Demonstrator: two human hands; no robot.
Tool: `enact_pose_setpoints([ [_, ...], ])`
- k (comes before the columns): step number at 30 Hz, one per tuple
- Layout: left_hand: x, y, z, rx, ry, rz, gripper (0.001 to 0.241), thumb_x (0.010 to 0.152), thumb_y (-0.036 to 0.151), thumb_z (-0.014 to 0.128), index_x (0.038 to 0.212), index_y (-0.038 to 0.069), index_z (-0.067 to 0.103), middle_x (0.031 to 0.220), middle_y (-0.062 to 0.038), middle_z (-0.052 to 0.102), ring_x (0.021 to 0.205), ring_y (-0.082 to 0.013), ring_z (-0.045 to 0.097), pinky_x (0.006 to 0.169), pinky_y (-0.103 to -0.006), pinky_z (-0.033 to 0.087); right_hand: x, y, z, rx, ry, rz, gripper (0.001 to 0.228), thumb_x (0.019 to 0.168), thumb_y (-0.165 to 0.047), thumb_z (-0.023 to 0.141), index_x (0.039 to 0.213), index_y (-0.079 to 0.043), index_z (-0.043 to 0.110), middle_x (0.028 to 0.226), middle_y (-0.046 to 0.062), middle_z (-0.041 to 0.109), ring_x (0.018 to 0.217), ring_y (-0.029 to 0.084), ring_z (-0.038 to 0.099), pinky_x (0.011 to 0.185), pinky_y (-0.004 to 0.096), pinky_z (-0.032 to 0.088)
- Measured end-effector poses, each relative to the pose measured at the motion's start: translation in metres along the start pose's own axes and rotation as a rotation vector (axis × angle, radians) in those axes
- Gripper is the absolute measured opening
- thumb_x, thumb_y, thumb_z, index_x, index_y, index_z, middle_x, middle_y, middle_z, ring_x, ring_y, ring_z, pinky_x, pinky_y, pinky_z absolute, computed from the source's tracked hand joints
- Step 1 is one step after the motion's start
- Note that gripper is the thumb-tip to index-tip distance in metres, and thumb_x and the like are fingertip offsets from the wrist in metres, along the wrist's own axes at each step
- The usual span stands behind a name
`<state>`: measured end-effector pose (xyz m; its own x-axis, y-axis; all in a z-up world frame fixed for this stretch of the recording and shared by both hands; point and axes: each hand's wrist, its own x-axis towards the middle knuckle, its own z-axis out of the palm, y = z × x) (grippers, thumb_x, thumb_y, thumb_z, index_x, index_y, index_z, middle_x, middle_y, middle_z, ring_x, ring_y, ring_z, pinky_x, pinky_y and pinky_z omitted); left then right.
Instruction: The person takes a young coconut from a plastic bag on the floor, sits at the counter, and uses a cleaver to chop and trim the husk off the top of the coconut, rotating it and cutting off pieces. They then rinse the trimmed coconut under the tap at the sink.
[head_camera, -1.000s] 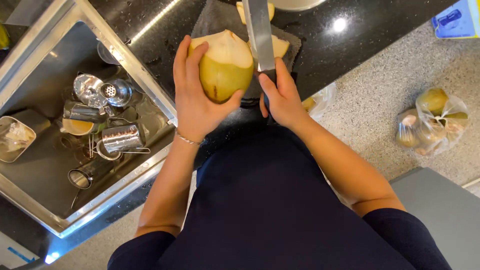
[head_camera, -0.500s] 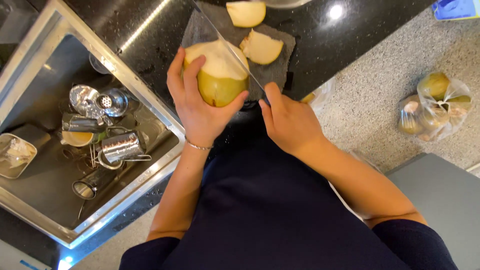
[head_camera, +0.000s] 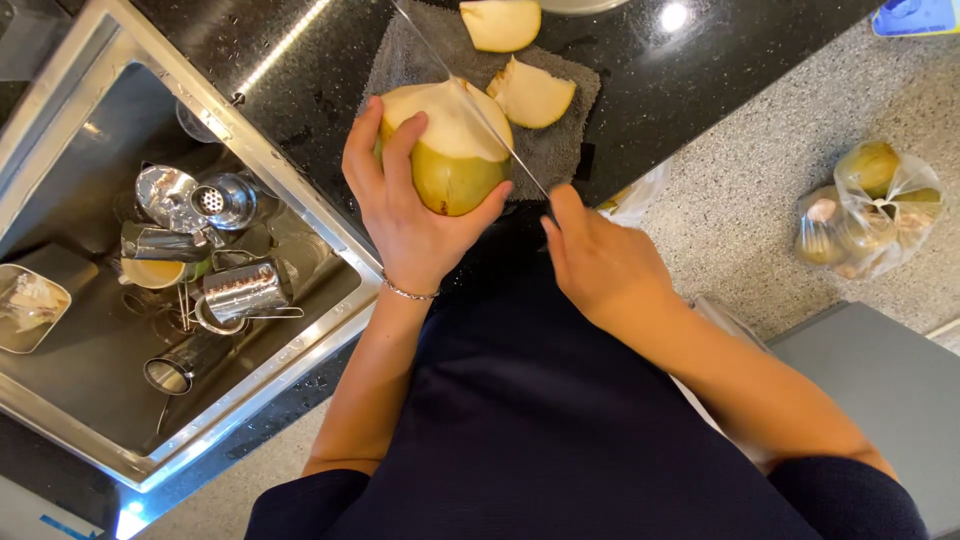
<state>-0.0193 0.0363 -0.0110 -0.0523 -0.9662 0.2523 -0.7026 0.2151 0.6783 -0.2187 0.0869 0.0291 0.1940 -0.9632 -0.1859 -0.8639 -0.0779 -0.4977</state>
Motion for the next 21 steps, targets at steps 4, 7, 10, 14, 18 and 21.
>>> enact_pose_setpoints([
  [4, 0.001, -0.001, 0.003, 0.036, 0.004, 0.044, 0.089, 0.073, 0.046, 0.100, 0.140, 0.013, 0.052, 0.156, -0.019, 0.037, 0.146, -0.0433, 0.039, 0.122, -0.0530, 0.039, 0.001, 0.008, 0.014, -0.032, -0.084, 0.102, 0.020, 0.104, -0.022, 0.056, 0.108, -0.006, 0.045, 0.076, 0.016, 0.068, 0.066, 0.040, 0.068, 0.053, 0.051, 0.052],
  [7, 0.001, -0.001, 0.001, 0.027, -0.004, 0.018, 0.088, 0.074, 0.046, 0.100, 0.141, 0.013, 0.053, 0.157, -0.019, 0.038, 0.143, -0.0419, 0.040, 0.120, -0.0511, 0.040, 0.014, 0.009, 0.021, 0.011, -0.001, 0.021, 0.019, 0.106, -0.022, 0.055, 0.109, -0.006, 0.044, 0.077, 0.017, 0.067, 0.069, 0.040, 0.068, 0.055, 0.051, 0.052],
  [10, 0.002, -0.002, -0.001, 0.032, -0.019, 0.030, 0.088, 0.075, 0.048, 0.100, 0.140, 0.013, 0.053, 0.158, -0.019, 0.039, 0.143, -0.0418, 0.041, 0.120, -0.0509, 0.040, 0.005, 0.007, 0.023, 0.020, 0.026, 0.017, 0.019, 0.106, -0.021, 0.054, 0.112, -0.006, 0.045, 0.079, 0.018, 0.068, 0.068, 0.042, 0.067, 0.054, 0.052, 0.051],
  [14, 0.007, -0.005, -0.001, 0.011, -0.020, 0.057, 0.087, 0.075, 0.047, 0.100, 0.141, 0.013, 0.053, 0.158, -0.018, 0.038, 0.145, -0.0424, 0.041, 0.123, -0.0524, 0.040, -0.018, 0.012, 0.022, -0.002, -0.059, 0.110, 0.018, 0.104, -0.021, 0.056, 0.107, -0.008, 0.044, 0.076, 0.018, 0.067, 0.066, 0.041, 0.067, 0.054, 0.051, 0.052],
  [18, 0.012, -0.005, -0.003, 0.004, -0.052, 0.014, 0.086, 0.076, 0.047, 0.099, 0.141, 0.013, 0.054, 0.158, -0.018, 0.041, 0.144, -0.0411, 0.044, 0.121, -0.0510, 0.042, 0.020, 0.012, 0.032, -0.017, 0.019, 0.039, 0.021, 0.103, -0.019, 0.059, 0.114, -0.006, 0.046, 0.076, 0.018, 0.067, 0.063, 0.042, 0.065, 0.051, 0.052, 0.050],
  [21, 0.015, -0.003, -0.002, 0.014, -0.024, -0.001, 0.084, 0.074, 0.046, 0.099, 0.139, 0.013, 0.056, 0.155, -0.019, 0.041, 0.142, -0.0415, 0.044, 0.119, -0.0511, 0.042, 0.029, 0.019, 0.037, -0.034, 0.073, -0.046, 0.020, 0.108, -0.020, 0.057, 0.114, -0.007, 0.044, 0.073, 0.018, 0.065, 0.064, 0.042, 0.066, 0.055, 0.052, 0.052],
])
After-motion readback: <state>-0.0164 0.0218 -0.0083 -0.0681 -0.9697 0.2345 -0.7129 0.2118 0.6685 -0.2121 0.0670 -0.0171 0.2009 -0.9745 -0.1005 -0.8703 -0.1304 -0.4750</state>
